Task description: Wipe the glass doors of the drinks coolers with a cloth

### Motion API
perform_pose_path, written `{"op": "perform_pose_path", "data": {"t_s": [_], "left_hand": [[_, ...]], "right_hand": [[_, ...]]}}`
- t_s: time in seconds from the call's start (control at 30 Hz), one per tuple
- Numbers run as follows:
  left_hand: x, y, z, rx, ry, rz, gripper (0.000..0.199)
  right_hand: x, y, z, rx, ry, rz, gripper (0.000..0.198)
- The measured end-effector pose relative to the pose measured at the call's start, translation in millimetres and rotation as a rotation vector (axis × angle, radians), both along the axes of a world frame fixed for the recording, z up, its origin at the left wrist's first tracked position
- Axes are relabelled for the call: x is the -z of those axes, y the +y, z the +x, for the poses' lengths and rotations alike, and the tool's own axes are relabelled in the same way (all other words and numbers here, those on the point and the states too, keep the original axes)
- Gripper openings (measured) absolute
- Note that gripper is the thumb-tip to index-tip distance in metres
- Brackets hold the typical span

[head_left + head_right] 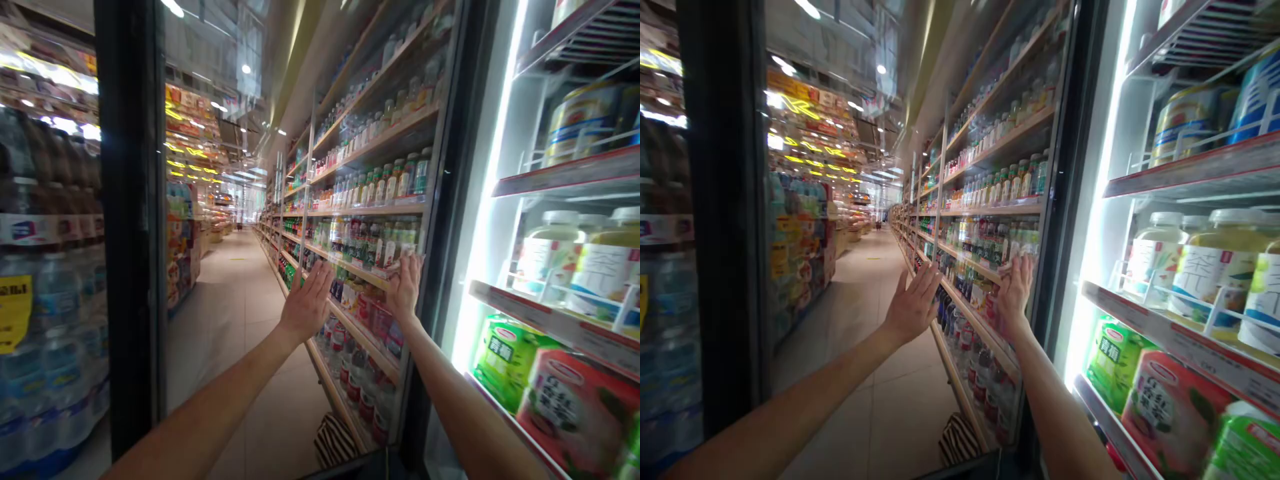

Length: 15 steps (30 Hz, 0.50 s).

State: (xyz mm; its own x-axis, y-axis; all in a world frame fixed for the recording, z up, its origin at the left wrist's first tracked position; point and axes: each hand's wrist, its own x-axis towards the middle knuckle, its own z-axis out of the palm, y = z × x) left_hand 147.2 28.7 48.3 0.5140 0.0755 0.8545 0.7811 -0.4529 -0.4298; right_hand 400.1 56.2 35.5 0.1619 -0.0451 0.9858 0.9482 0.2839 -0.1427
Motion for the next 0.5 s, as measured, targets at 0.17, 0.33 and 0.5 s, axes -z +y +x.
{"op": "perform_pose_path", "data": {"t_s": [0.17,0.33,0.5], "left_hand": [[3.5,-2.5,-7.5,-0.006,0.021,-0.033,0.051],[2.3,-1.3,-13.8,-0.007,0.002,-0.028,0.053],[4.1,-1.4,-24.7,-0.032,-0.015,-0.018,0.054]], "right_hand": [[49.5,-17.8,-56.1,-0.038,-0.401,-0.075,0.062],[36.4,-18.0,-51.5,0.016,-0.407,-0.106,0.059],[17.3,-14.7,-62.4,-0.002,-0.254,-0.028,0.06]]}}
